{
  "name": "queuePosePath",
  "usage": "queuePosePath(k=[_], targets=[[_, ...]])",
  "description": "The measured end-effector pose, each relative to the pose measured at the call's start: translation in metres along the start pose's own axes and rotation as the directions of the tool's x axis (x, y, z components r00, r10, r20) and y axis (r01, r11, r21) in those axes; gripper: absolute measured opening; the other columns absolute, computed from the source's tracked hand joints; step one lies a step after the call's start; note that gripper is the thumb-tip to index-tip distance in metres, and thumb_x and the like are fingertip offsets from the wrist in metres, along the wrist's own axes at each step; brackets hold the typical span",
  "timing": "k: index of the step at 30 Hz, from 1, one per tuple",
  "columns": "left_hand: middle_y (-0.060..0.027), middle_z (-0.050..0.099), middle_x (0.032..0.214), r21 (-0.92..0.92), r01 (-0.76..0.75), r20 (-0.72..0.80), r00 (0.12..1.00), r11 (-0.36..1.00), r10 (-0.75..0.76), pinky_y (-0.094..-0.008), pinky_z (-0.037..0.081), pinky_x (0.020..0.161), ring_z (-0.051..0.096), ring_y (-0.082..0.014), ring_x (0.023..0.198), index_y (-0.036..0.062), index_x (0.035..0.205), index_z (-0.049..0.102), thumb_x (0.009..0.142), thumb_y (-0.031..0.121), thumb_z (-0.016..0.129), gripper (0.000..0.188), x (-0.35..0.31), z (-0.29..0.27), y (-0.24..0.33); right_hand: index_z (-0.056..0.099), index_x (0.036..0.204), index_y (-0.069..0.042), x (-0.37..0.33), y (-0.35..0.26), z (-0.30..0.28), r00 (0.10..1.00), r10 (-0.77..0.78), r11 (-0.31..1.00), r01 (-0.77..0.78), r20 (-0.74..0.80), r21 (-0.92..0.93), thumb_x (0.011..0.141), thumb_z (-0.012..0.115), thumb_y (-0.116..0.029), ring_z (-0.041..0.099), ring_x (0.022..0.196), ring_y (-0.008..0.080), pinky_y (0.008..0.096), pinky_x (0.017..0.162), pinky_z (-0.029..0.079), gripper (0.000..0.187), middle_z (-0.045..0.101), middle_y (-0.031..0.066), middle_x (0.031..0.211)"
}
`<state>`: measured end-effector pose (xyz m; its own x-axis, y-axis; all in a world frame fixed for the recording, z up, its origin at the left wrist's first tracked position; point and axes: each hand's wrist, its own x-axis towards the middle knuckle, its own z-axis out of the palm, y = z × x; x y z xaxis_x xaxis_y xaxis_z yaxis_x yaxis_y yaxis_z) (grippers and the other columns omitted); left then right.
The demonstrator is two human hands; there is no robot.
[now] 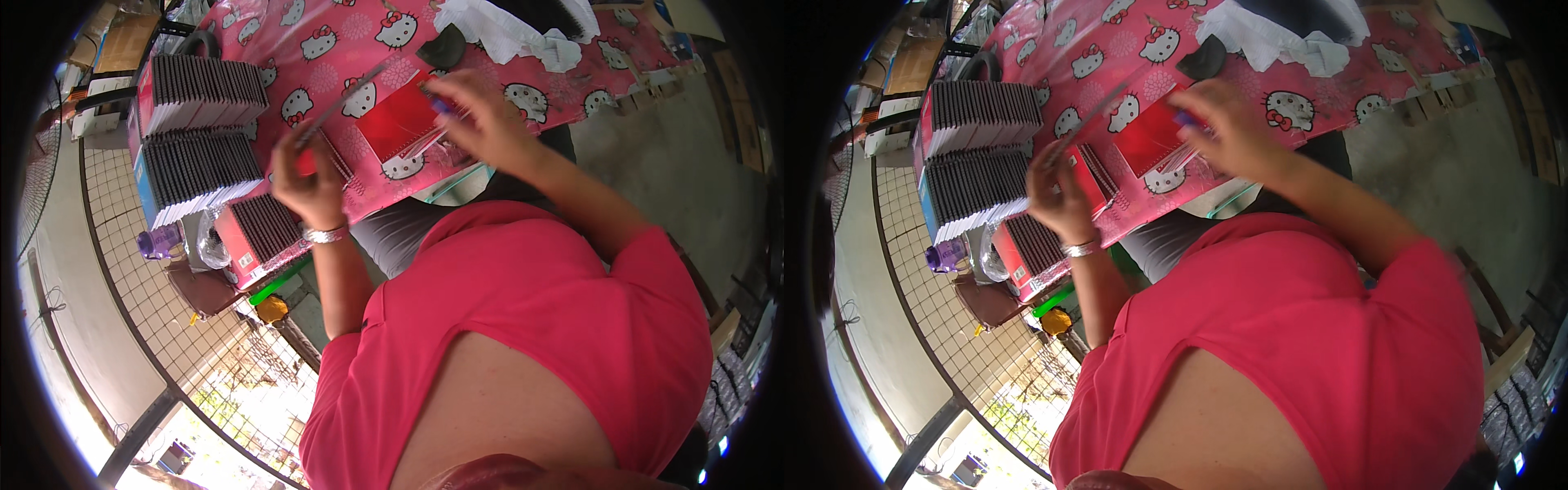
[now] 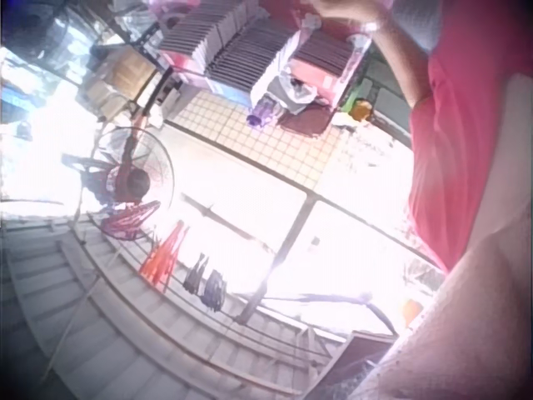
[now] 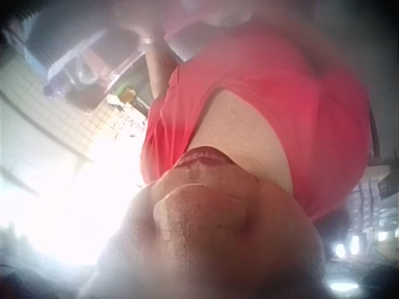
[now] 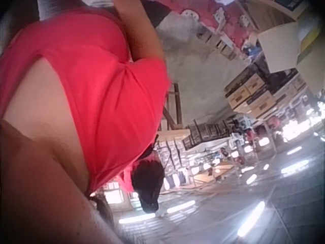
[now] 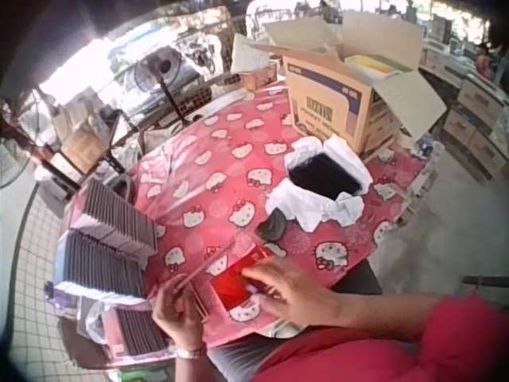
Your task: The person applies staples to the corners of small red notebooks using a stapler and then places each stapled notebook onto a stack.
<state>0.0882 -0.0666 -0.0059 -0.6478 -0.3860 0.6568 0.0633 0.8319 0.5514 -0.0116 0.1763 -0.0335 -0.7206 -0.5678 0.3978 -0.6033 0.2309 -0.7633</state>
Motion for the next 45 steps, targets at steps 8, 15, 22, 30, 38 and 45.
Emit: queuePosePath(k=[8,15,22,30,38,45], targets=[[-0.0071,0.070,0.093,0.691,0.009,0.334,0.883,0.723,-0.331,-0.0478,0.046,0.084,0.064,-0.0299,0.089,0.0155,0.098,0.066,0.087,0.021,0.053,0.017,0.034,-0.019,-0.064,0.063,0.117,-0.008,-0.006,0.098,-0.017,0.995,-0.092,0.812,0.047,-0.048,-0.581,0.085,0.067,-0.017,0.059,0.107,0.0326,0.0431,0.091,0.048,0.034,0.062,0.0107,0.111],[-0.0099,0.063,0.115,0.115,-0.218,0.410,0.899,0.969,0.153,-0.0480,0.047,0.089,0.058,-0.0338,0.105,0.0108,0.111,0.064,0.081,0.020,0.070,0.032,0.011,0.048,-0.025,0.073,0.109,-0.010,0.083,0.236,-0.090,0.855,0.457,0.503,-0.475,-0.244,-0.723,0.092,0.065,-0.018,0.066,0.090,0.0294,0.0403,0.080,0.054,0.020,0.067,0.0096,0.098],[-0.0068,0.064,0.105,0.089,-0.418,0.607,0.743,0.904,0.283,-0.0398,0.053,0.077,0.063,-0.0279,0.093,0.0095,0.103,0.064,0.076,0.019,0.076,0.032,-0.028,0.063,0.036,0.072,0.079,0.002,0.130,0.230,-0.068,0.925,0.320,0.657,-0.371,-0.203,-0.656,0.084,0.057,-0.012,0.066,0.092,0.0415,0.0491,0.085,0.052,0.021,0.068,0.0284,0.094],[-0.0066,0.069,0.093,-0.066,-0.267,0.690,0.684,0.961,0.237,-0.0394,0.055,0.071,0.066,-0.0264,0.083,0.0101,0.109,0.065,0.084,0.011,0.066,0.026,0.006,0.034,0.036,0.070,0.099,-0.002,0.137,0.195,-0.109,0.955,0.172,0.760,-0.284,-0.241,-0.584,0.089,0.051,-0.012,0.066,0.090,0.0431,0.0524,0.081,0.052,0.023,0.069,0.0254,0.092],[-0.0091,0.063,0.089,0.149,-0.340,0.453,0.858,0.928,0.242,-0.0492,0.038,0.099,0.060,-0.0304,0.091,0.0077,0.099,0.059,0.083,0.026,0.070,0.027,-0.001,0.056,0.038,0.069,0.102,-0.004,0.127,0.145,-0.118,0.948,-0.159,0.829,-0.023,-0.275,-0.558,0.086,0.060,-0.006,0.062,0.094,0.0403,0.0452,0.083,0.050,0.018,0.065,0.0210,0.097],[-0.0039,0.058,0.080,0.386,-0.257,0.194,0.961,0.886,0.194,-0.0575,0.033,0.106,0.057,-0.0249,0.084,0.0120,0.082,0.058,0.071,0.044,0.079,0.040,-0.028,0.080,0.040,0.074,0.109,-0.012,0.042,0.028,-0.036,0.964,-0.216,0.969,0.193,0.155,0.152,0.089,0.070,-0.011,0.062,0.083,0.0194,0.0324,0.074,0.047,0.020,0.067,0.0034,0.088]])
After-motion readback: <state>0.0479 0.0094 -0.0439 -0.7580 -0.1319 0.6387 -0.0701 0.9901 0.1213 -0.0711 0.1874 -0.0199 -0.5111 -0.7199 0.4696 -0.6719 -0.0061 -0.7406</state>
